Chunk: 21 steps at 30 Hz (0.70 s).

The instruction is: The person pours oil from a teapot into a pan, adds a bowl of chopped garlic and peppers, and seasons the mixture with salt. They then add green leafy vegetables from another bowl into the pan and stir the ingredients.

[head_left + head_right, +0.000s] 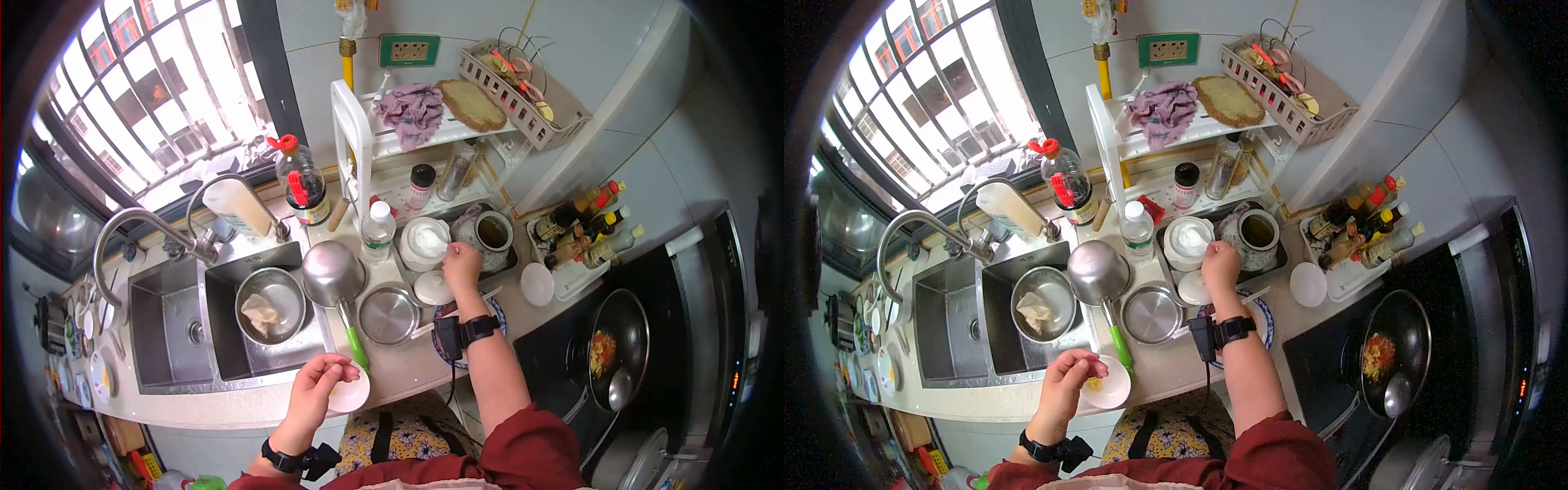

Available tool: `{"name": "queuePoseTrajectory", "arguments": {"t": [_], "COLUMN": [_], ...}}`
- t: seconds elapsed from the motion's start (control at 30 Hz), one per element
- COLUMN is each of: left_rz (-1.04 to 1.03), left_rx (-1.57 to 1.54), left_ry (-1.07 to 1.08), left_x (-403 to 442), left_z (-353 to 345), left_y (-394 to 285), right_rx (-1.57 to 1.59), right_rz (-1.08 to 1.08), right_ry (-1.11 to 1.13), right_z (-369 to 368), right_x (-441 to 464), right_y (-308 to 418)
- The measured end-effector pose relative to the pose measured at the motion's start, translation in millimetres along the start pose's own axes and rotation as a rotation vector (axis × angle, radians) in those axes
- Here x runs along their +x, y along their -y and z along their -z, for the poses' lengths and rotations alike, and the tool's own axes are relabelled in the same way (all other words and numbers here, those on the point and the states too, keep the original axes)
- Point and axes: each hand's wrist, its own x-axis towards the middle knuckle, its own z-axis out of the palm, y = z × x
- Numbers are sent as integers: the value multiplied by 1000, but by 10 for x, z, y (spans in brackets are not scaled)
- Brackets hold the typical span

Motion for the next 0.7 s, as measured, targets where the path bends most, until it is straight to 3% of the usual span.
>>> {"name": "queuePoseTrajectory", "arguments": {"t": [0.2, 0.3, 0.37, 0.7], "left_rz": [12, 13, 11, 9], "left_rx": [-15, -17, -20, -14], "left_ry": [5, 7, 11, 31], "left_x": [-16, -26, -31, -55], "left_z": [8, 19, 22, 28], "left_y": [4, 11, 10, 14], "right_rx": [57, 33, 236, 421], "right_rz": [-23, 150, -79, -240], "right_ry": [-40, -94, -11, -44], "right_z": [-6, 12, 113, 266], "right_x": [15, -20, -90, -151], "right_y": [-142, -109, 46, 132]}}
